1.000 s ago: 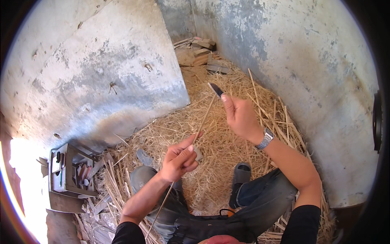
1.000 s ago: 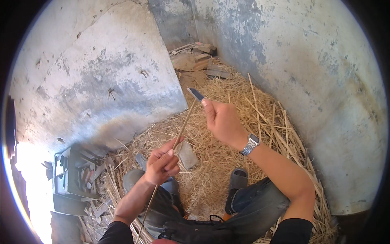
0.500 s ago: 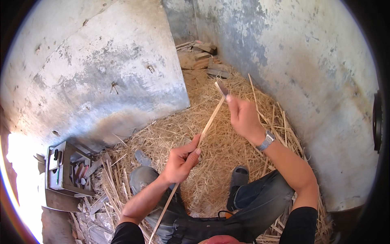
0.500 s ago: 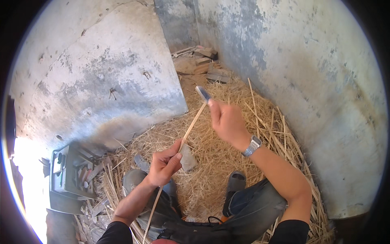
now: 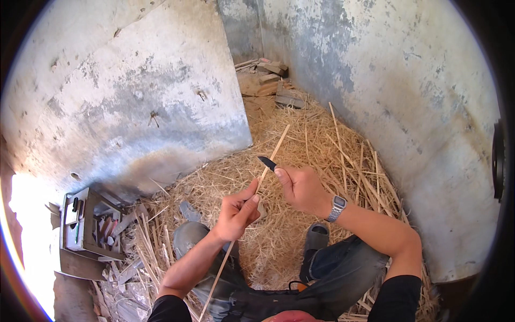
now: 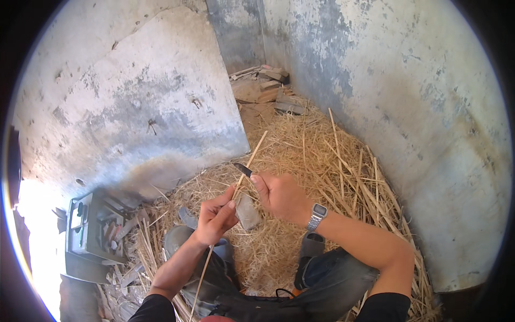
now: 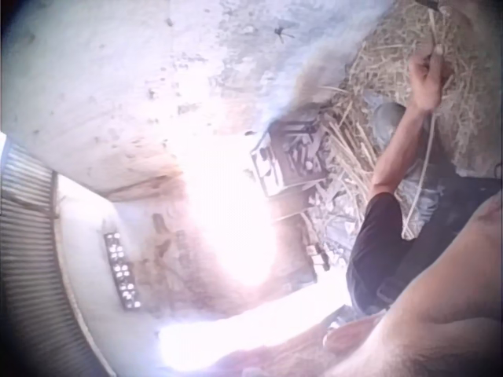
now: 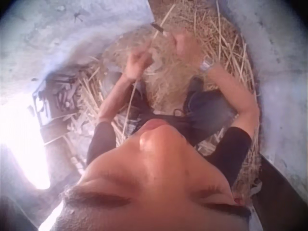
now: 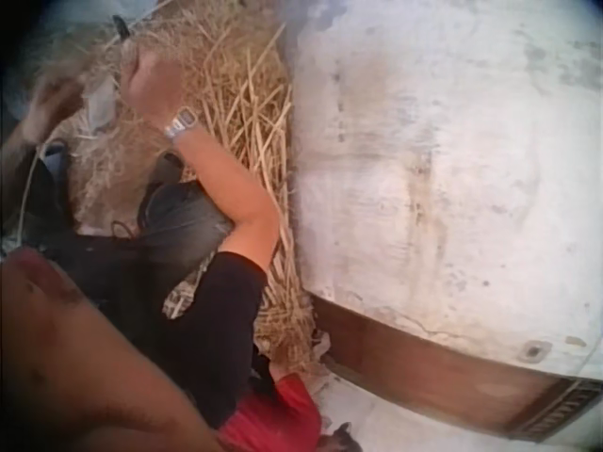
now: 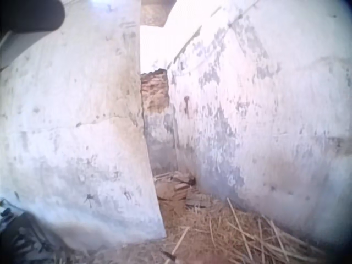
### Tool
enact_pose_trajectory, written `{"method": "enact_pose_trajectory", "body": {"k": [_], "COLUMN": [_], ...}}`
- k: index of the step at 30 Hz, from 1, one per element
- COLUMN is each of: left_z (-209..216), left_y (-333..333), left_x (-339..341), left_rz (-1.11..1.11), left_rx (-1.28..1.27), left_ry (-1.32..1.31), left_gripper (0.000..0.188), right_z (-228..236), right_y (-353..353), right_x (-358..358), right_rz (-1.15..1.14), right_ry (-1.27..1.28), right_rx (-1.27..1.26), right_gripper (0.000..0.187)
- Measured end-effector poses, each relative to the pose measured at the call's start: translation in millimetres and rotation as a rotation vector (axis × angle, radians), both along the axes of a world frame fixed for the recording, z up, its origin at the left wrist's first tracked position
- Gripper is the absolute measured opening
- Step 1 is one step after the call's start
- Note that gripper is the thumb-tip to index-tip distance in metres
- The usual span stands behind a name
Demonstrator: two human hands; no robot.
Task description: The person uses a small knife to shave and strip layers from a long bamboo stalk while sitting on a straw-covered floor.
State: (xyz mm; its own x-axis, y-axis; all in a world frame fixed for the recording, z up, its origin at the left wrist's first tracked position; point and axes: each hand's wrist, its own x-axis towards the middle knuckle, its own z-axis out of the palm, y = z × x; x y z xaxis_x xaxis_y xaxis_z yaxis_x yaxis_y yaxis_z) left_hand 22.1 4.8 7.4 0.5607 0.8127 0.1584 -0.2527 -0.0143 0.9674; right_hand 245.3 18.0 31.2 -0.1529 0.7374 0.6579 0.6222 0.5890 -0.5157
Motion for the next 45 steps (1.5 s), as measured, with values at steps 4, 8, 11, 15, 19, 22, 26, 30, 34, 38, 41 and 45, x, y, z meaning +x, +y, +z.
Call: {"method": "enact_pose_trajectory", "body": {"k": [4, 8, 11, 15, 19, 22, 26, 30, 34, 38, 41, 45], "left_z": [0.5, -0.5, -3.2, 5.5, 4.0, 0.0, 11.5, 5.7, 6.3, 11.4, 0.3, 12.4], "left_y": [5.4, 3.8, 6.7, 8.1, 1.3, 7.2, 2.6, 3.5, 7.6, 0.6, -2.1, -8.3], "left_x": [-1.5, 2.9, -2.2, -3.8, 2.1, 0.6, 2.1, 2.5, -0.1, 0.3, -0.1, 3.5], "left_rz": [-0.077, -0.105, -0.097, -0.142, -0.187, -0.158, -0.077, -0.138, -0.125, -0.139, -0.109, -0.180], "left_rx": [-0.131, -0.111, -0.133, -0.175, -0.196, -0.227, -0.331, -0.322, -0.378, -0.330, -0.135, -0.010], "left_ry": [-0.173, -0.148, -0.165, -0.093, -0.116, -0.118, -0.129, -0.148, -0.196, -0.211, -0.084, 0.076], "left_gripper": [0.045, 0.045, 0.044, 0.043, 0.042, 0.041, 0.045, 0.044, 0.042, 0.047, 0.046, 0.049], "right_z": [16.1, 17.1, -0.1, 19.7, 15.9, -3.4, 7.0, 10.2, 6.4, 20.0, 40.1, 37.2], "right_y": [18.8, 15.4, -14.5, 5.8, 2.6, -17.7, 2.9, -4.1, -12.5, -0.4, -8.7, 7.2], "right_x": [21.3, 28.0, -7.7, 19.5, 23.0, -7.9, 11.7, 9.5, -4.7, 9.8, 2.9, 27.4], "right_rz": [-0.011, -0.124, 0.039, 0.008, -0.104, 0.048, -0.001, -0.049, 0.119, 0.109, 0.150, 0.103], "right_ry": [0.028, 0.057, 0.045, 0.004, 0.075, 0.072, 0.120, 0.093, 0.141, 0.341, 0.437, 0.401], "right_rx": [-0.097, -0.104, -0.134, -0.084, -0.150, -0.110, -0.238, -0.204, -0.277, -0.252, -0.428, -0.366], "right_gripper": [0.045, 0.046, 0.044, 0.041, 0.041, 0.043, 0.044, 0.044, 0.045, 0.037, 0.032, 0.024]}}
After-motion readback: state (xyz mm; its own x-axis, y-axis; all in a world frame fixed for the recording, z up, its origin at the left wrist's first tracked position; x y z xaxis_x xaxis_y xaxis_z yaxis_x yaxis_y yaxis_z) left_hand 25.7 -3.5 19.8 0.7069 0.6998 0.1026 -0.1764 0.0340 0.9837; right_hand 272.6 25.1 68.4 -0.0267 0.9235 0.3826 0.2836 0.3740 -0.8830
